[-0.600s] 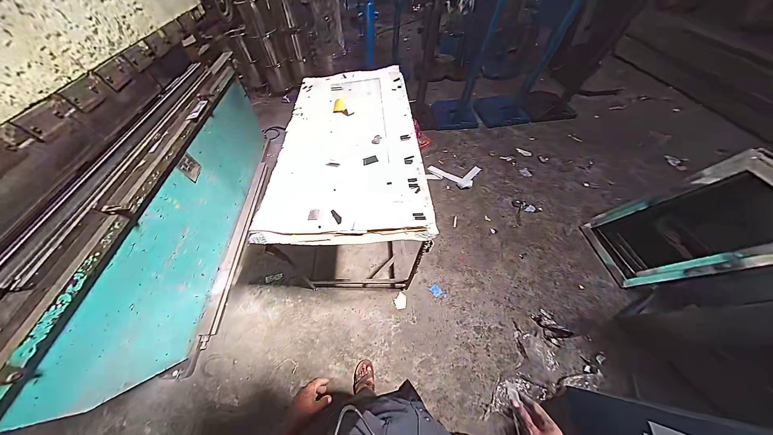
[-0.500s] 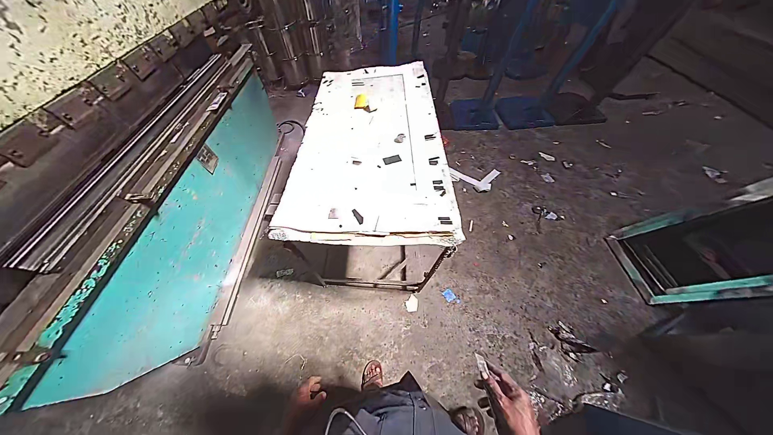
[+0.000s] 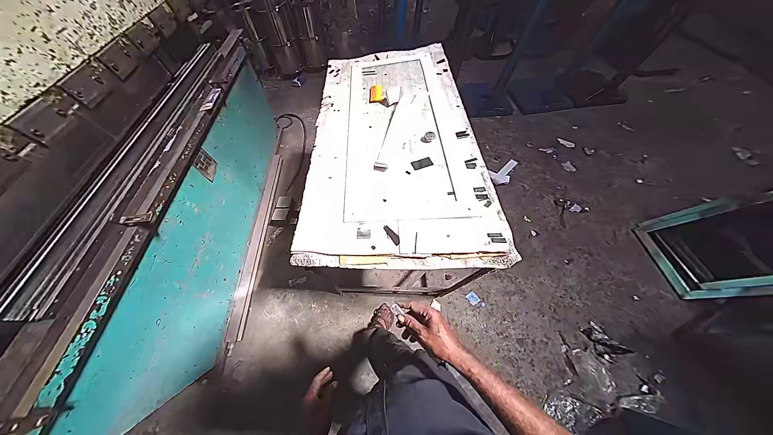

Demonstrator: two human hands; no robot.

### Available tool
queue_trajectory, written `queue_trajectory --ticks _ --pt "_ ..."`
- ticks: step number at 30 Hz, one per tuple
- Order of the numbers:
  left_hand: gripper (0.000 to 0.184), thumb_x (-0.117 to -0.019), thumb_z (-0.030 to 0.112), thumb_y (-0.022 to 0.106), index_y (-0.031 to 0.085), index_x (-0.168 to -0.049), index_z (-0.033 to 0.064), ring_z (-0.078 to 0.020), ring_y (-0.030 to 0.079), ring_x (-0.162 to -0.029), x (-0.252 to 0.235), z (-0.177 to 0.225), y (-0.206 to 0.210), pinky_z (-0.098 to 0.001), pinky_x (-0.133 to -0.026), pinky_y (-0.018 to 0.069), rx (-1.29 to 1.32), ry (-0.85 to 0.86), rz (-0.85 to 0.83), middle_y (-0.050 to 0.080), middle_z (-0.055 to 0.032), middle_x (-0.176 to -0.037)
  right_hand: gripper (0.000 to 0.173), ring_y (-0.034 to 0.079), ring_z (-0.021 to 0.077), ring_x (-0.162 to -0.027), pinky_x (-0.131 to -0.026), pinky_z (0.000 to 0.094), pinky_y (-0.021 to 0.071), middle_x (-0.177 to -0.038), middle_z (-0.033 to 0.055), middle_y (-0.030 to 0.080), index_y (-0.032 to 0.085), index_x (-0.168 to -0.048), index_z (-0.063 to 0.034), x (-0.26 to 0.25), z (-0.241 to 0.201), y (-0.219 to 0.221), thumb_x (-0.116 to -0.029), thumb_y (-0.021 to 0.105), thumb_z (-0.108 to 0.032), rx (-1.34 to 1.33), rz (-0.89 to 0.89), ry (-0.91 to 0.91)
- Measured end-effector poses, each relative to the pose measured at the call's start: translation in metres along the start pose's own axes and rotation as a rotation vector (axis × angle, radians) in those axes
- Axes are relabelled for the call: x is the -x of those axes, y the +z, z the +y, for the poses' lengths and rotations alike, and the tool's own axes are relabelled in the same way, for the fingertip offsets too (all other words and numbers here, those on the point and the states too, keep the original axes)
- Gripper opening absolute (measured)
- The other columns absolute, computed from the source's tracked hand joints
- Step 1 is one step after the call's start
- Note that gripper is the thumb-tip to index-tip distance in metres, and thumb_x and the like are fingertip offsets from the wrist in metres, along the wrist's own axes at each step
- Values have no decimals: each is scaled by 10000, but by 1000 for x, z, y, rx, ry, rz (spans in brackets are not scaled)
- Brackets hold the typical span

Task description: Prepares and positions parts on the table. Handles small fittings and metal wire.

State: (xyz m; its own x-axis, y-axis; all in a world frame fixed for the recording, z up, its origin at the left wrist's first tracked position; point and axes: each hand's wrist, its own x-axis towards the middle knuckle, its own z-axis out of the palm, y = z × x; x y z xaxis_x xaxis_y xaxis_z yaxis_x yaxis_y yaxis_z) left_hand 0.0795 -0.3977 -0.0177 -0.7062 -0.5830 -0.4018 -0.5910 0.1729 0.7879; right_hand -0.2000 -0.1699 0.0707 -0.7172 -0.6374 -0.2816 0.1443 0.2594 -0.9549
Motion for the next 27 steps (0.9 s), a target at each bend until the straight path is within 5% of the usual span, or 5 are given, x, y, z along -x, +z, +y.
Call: queue_trajectory --ticks 6,10,14,19,27 --pt "414 -993 -8 561 514 -1359 -197 -398 559 -1329 -49 151 -36 -438 -1161 411 -54 -86 -144 558 -351 -1397 285 714 120 -790 -768 360 615 -1030 20 756 715 -1269 -160 -84 -18 11 -1046 583 -281 92 -32 -54" --pt "383 -974 113 648 635 -1242 -161 -363 694 -1160 -108 114 -51 -485 -1069 516 -154 337 -93 695 -294 -1214 270 706 100 -744 -748 323 610 -951 20 760 740 -1212 -134 -104 -36 -11 -1041 602 -291 119 74 -84" --pt "365 -963 178 649 695 -1225 -71 -365 707 -1110 -167 162 -57 -524 -1002 543 -313 543 -54 727 -229 -1189 265 709 108 -755 -756 340 611 -950 3 758 736 -1207 -163 -95 -38 -54 -1040 593 -313 215 200 -12" --pt "335 -939 305 627 776 -1124 69 -230 713 -1053 -235 225 -2 -430 -971 555 -347 826 -29 768 -74 -1096 245 724 85 -808 -794 319 619 -1005 -17 766 752 -1185 -182 -63 -35 -122 -1019 629 -314 372 446 101" --pt "281 -992 322 604 758 -1189 196 -217 616 -1242 -260 312 128 -420 -1058 485 -409 1055 -284 701 -11 -1291 241 711 46 -782 -756 272 607 -975 -50 767 752 -1164 -195 -61 -39 -253 -1006 640 -339 533 531 109"
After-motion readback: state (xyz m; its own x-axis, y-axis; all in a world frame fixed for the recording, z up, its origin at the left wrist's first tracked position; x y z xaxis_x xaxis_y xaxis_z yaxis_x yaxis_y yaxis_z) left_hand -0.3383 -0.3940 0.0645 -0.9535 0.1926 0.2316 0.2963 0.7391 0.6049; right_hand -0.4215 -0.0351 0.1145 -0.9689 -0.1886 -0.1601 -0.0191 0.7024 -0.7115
